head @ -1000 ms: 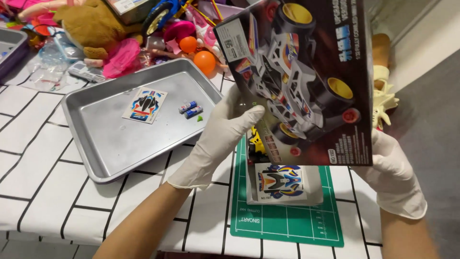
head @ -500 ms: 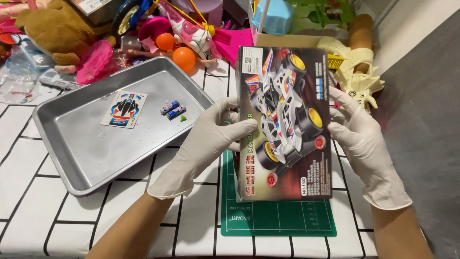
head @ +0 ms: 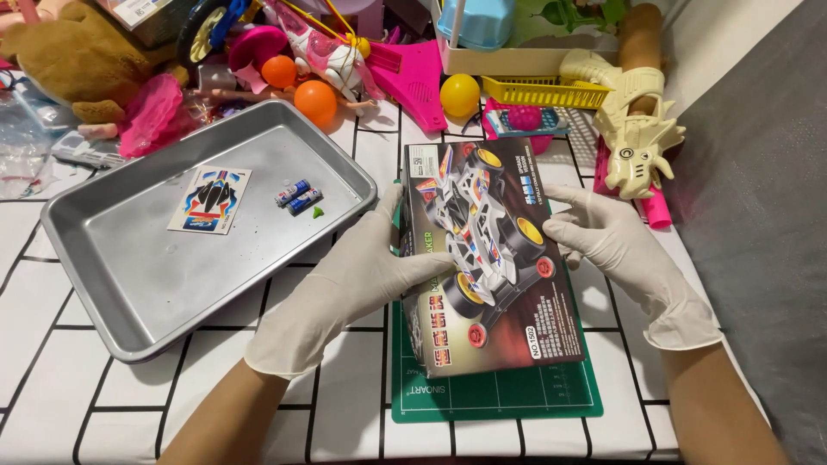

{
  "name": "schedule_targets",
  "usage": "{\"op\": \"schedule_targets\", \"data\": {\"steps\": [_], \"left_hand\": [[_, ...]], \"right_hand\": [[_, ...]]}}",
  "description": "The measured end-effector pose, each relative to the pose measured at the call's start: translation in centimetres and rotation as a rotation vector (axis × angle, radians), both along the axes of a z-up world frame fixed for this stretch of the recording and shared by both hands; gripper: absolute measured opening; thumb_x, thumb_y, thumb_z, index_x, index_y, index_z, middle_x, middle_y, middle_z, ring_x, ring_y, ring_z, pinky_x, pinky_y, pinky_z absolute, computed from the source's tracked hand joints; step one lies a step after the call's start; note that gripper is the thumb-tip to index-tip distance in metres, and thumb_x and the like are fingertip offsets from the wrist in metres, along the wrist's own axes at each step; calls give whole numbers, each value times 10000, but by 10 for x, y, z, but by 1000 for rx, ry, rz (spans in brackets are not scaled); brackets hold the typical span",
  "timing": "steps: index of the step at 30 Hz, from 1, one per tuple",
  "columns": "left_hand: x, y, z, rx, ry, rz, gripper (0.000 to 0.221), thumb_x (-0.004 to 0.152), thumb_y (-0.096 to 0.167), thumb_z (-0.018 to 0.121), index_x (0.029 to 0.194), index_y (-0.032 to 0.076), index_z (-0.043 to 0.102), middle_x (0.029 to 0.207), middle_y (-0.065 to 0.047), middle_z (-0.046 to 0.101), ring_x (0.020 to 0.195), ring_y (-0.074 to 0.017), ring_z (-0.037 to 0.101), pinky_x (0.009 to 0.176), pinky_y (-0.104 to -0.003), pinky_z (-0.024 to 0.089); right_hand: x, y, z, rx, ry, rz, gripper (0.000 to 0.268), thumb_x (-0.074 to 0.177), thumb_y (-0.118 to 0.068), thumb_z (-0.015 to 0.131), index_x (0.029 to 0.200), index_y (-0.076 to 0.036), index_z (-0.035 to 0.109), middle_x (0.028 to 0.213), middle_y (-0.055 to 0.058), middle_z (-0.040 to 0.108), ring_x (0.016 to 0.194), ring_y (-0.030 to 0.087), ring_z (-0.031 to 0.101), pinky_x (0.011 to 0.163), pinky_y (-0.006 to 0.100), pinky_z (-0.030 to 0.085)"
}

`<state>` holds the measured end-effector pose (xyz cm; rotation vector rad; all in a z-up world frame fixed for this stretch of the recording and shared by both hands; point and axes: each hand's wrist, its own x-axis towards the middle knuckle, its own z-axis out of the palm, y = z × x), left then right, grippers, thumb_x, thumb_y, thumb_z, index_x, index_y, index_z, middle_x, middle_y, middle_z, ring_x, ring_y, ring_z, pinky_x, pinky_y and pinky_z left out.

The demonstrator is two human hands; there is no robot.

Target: Assembling a toy car using a screwdriver and then placing it into its original packaging box.

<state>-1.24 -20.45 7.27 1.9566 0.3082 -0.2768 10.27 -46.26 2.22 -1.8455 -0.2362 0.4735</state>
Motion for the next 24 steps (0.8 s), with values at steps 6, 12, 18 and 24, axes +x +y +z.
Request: {"op": "schedule_targets", "data": {"steps": [6, 12, 18, 24], "left_hand": [[16, 9, -40, 64, -260, -13, 811, 753, 405, 801, 1441, 185, 432, 1329, -66, 707, 1183, -173, 695, 1034, -329, 513], [28, 3, -28, 198, -9, -14, 1071, 829, 519, 764, 1659, 182, 178, 1503, -129, 526, 1386, -378, 529, 1140, -589, 409], [38, 12, -55, 203, -32, -35, 955, 896, 519, 692, 1656, 184, 219, 1469, -144, 535, 1374, -402, 531, 1158, -559, 408], [41, 20, -76, 202, -34, -44, 802, 946, 580, 556, 1633, 266, 285, 1441, -139, 570, 1373, -384, 540, 1167, -525, 418]], "right_hand": [[7, 5, -8, -186, -42, -72, 658, 864, -244, 693, 1505, -146, 581, 1036, 115, 720, 920, 164, 638, 684, 311, 532], [1, 11, -12, -58, -75, -126, 544, 904, -120, 753, 1433, -135, 627, 952, 117, 714, 709, 168, 659, 588, 274, 537], [15, 8, -25, -79, -84, -120, 515, 919, -151, 761, 1418, -119, 637, 947, 131, 713, 722, 176, 668, 606, 285, 558], [4, 18, -24, -37, -55, -124, 461, 963, -142, 695, 1415, -78, 633, 896, 130, 699, 707, 185, 677, 588, 271, 564]]}}
